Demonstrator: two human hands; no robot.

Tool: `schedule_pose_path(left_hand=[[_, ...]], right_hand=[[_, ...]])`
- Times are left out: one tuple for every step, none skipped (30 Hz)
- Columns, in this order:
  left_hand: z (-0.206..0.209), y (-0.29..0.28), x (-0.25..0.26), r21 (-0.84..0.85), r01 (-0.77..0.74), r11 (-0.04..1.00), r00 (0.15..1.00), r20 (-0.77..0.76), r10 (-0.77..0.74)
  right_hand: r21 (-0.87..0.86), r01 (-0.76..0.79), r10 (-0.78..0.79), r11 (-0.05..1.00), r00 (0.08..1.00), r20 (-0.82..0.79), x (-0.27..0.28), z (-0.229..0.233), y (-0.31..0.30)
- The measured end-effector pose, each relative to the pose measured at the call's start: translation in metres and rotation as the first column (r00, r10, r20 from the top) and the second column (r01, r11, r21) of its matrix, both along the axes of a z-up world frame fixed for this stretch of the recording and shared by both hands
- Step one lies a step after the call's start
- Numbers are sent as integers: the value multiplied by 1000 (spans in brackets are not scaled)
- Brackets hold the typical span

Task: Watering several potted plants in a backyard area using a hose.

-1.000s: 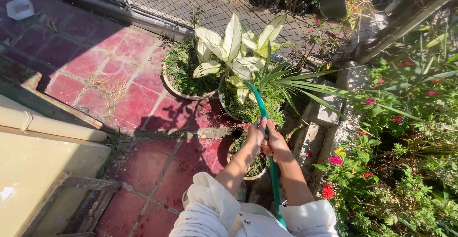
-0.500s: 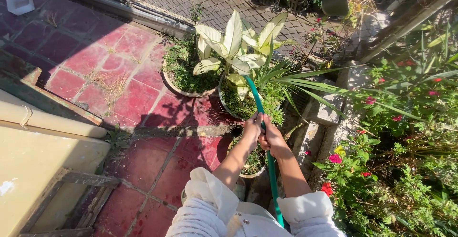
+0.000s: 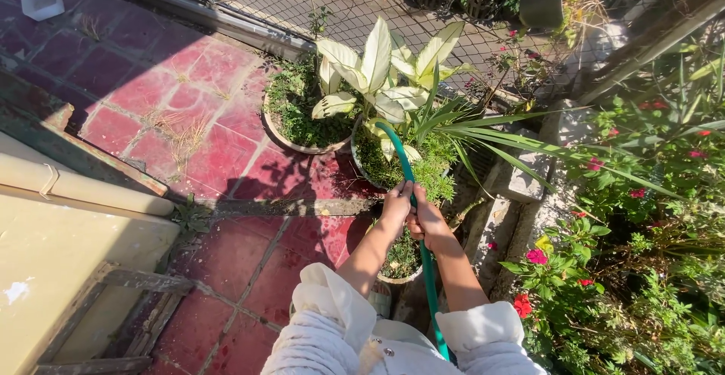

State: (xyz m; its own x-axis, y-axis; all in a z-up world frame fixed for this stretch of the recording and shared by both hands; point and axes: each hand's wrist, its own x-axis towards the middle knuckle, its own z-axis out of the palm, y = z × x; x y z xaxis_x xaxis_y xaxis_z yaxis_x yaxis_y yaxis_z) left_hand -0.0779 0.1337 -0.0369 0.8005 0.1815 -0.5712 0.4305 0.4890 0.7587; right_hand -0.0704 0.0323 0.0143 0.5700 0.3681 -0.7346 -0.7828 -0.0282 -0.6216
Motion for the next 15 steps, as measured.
schedule_pose_path(left_hand=[[1,1,0,11,2,1000,999,-41,-2],[2,2,0,21,5,1000,997,-81,-4],[-10,3,2,21,5,1000,997,-83,-4],[-22,4,3,44,0,999,997,-77,3],[-34,5,5,68,-5,998,997,-71,10],[-39,6,3,68,-5,998,997,-74,10],[-43,8,3,50,-17,999,998,-65,20],[-46,10,2,33,-28,999,998,-56,30],[-30,12,-1,34,-29,999,998,-57,31],[-14,15,-4,4,-21,1000,995,-95,22],[3,19,-7,-25,-17,1000,991,-132,14],[-2,21,-6,-24,-19,1000,991,-131,16],[-6,22,-5,-37,-25,999,996,-91,22],[-11,24,-5,-50,-31,998,998,-50,29],[-23,26,-5,-51,-34,998,998,-51,32]], right_hand=[[-11,-7,7,1000,1000,-2,0,-1,1],[-21,-14,14,1000,1000,-5,0,-3,2],[-22,-14,14,1000,1000,-6,0,-4,4],[-21,-7,7,1000,1000,-20,0,-6,5],[-20,0,-1,1000,999,-34,0,-8,7],[-20,0,-1,1000,999,-36,-1,-8,9],[-31,1,-3,1000,999,-54,-1,-9,11],[-42,2,-5,999,997,-71,-1,-9,14],[-41,1,-4,999,997,-72,-2,-9,16],[-40,17,-20,999,997,-69,-3,-9,18],[-37,31,-34,999,997,-64,-3,-8,21],[-36,29,-31,999,997,-64,-4,-9,23],[-58,29,-33,998,997,-76,-4,-9,25],[-81,28,-35,996,996,-88,-4,-10,27],[-82,24,-32,996,996,-88,-5,-9,29]])
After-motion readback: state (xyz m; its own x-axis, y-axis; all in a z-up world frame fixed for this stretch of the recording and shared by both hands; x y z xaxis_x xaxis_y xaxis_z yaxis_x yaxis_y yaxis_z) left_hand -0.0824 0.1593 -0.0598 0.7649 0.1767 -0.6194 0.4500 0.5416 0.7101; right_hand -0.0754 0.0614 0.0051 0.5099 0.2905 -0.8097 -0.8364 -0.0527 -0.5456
